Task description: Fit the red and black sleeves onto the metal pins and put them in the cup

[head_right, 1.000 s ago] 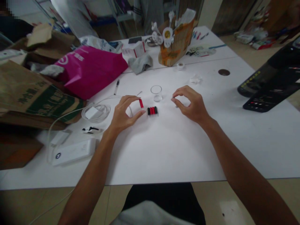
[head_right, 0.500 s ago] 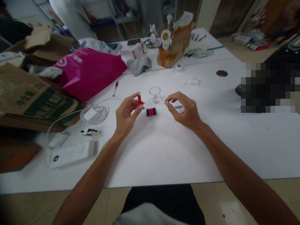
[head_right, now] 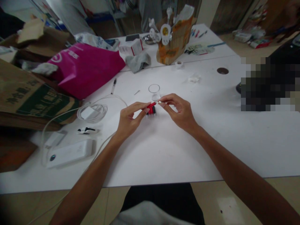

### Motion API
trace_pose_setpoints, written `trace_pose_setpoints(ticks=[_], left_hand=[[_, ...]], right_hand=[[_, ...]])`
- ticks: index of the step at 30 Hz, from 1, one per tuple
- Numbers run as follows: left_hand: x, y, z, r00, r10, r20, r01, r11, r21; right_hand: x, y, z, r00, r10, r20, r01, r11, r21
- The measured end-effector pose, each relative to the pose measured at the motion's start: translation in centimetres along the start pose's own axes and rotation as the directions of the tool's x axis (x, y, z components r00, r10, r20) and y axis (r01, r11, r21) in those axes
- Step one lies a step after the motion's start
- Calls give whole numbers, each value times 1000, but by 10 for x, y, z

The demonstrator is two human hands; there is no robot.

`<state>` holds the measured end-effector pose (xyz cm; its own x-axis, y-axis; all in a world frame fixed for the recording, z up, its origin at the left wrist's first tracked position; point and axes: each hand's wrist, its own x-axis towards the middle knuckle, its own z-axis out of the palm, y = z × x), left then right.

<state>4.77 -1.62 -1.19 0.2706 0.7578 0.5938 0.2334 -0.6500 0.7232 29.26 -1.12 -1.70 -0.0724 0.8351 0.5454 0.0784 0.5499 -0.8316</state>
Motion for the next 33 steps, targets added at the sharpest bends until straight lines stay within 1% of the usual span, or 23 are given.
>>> trace_pose_setpoints(ticks=[7,14,21,26,33], left_hand=[[-1,0,2,999,36,3,-36,999,-11],[1,0,2,999,50,1,-50,999,-21],[0,0,4,999,47,-3,-47,999,-8],[0,0,3,998,65,0,-65,998,-9],[-1,-1,3,1000,28,0,-28,1000,13]], right_hand=[[-3,1,0,1000,7,22,-6,1000,-20],[-3,5,-1,999,-2,43,4,999,-42],[-4,6,0,999,13,45,-12,999,-40],[-4,6,0,998,30,53,-27,999,-44],[-5,3,0,997,50,53,-48,998,-43]])
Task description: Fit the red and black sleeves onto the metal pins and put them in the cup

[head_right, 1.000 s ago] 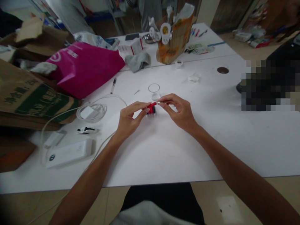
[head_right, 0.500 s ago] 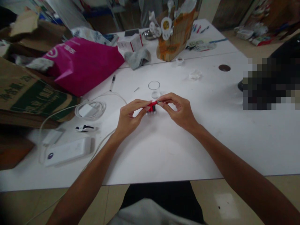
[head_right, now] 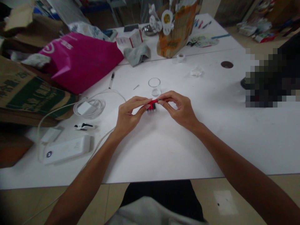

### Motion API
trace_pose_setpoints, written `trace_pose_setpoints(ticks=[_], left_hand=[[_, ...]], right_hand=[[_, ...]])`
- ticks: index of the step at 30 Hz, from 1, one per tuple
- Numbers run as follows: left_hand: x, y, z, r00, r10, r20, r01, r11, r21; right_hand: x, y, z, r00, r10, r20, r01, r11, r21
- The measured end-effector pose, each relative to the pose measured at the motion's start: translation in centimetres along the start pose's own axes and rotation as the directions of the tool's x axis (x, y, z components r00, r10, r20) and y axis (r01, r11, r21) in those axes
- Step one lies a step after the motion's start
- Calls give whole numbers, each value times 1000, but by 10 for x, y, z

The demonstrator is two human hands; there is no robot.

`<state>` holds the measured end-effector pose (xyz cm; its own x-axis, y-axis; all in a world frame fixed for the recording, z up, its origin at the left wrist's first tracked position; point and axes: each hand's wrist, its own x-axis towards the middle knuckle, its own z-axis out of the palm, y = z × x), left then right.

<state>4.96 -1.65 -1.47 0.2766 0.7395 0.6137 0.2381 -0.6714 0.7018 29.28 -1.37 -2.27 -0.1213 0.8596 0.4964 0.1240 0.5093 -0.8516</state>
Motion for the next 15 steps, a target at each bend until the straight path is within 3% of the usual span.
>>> trace_pose_setpoints(ticks=[15], left_hand=[[-1,1,0,997,72,-23,-71,996,62]], right_hand=[[-2,1,3,999,33,-6,-33,999,24]])
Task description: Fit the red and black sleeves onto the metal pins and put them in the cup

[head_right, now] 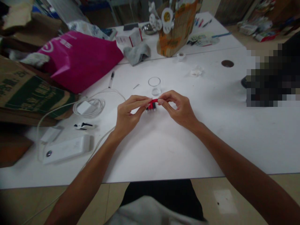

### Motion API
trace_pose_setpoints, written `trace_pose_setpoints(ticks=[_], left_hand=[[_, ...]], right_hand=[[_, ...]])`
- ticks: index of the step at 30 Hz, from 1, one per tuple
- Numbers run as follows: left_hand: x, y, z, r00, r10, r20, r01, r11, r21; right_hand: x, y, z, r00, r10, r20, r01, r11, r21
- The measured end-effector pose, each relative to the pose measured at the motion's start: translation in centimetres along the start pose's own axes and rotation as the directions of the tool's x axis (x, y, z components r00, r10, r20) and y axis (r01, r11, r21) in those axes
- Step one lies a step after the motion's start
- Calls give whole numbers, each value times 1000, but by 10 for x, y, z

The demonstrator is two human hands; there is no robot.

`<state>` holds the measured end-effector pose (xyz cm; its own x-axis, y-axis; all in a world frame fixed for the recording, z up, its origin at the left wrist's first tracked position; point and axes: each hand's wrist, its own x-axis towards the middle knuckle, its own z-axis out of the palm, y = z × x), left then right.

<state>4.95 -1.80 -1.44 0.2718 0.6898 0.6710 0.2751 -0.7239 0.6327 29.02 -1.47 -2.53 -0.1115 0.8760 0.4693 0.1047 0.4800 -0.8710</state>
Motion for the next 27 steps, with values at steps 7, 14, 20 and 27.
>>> trace_pose_setpoints(ticks=[7,14,20,27], left_hand=[[1,1,0,1000,10,-9,-10,1000,6],[1,3,1,1000,-6,-8,6,1000,9],[2,4,1,1000,-25,-6,25,1000,9],[2,7,2,995,-95,-3,95,995,3]], right_hand=[[-1,-2,-1,999,4,35,-3,999,-32],[-1,-5,-3,999,11,52,-6,996,-94],[1,-4,-4,998,-18,55,20,998,-51],[0,-2,-3,999,-35,15,35,999,-22]])
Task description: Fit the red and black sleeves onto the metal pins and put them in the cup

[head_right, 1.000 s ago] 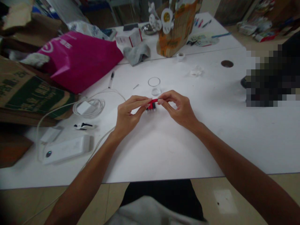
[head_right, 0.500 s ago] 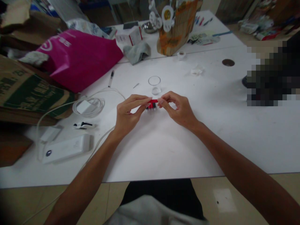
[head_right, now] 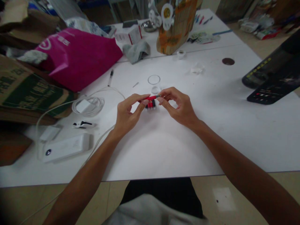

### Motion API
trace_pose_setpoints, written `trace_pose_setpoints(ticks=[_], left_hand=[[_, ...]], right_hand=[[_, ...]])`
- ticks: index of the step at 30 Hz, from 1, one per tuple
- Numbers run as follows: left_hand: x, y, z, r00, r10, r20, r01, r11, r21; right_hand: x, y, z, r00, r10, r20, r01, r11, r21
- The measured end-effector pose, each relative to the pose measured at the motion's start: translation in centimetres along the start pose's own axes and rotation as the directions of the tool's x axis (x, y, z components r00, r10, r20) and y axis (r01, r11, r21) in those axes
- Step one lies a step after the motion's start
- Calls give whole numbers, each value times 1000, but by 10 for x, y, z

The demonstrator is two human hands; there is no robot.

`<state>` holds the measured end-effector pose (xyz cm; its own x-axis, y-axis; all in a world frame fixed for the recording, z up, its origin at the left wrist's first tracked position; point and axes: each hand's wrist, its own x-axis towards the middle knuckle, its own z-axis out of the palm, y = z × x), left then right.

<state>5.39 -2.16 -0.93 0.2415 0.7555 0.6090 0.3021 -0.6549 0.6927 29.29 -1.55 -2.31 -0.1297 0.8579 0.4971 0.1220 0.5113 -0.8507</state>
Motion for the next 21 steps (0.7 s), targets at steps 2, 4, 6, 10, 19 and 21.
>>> trace_pose_setpoints(ticks=[2,4,6,10,19,21], left_hand=[[0,1,0,1000,-9,16,9,1000,5],[0,2,-1,1000,-17,25,17,1000,12],[0,3,-1,1000,-18,24,17,1000,20],[0,2,-1,1000,7,16,-7,1000,24],[1,-4,-1,998,61,4,-61,998,-4],[1,-4,-1,998,65,2,-65,998,-4]], right_hand=[[0,1,0,1000,-6,3,5,1000,5],[0,3,-1,1000,-10,8,10,1000,0],[0,3,-2,1000,-18,17,19,1000,-11],[0,2,-3,999,-33,34,34,999,-29],[0,-2,-3,998,-23,56,26,998,-54],[0,-2,-3,998,-31,57,34,998,-48]])
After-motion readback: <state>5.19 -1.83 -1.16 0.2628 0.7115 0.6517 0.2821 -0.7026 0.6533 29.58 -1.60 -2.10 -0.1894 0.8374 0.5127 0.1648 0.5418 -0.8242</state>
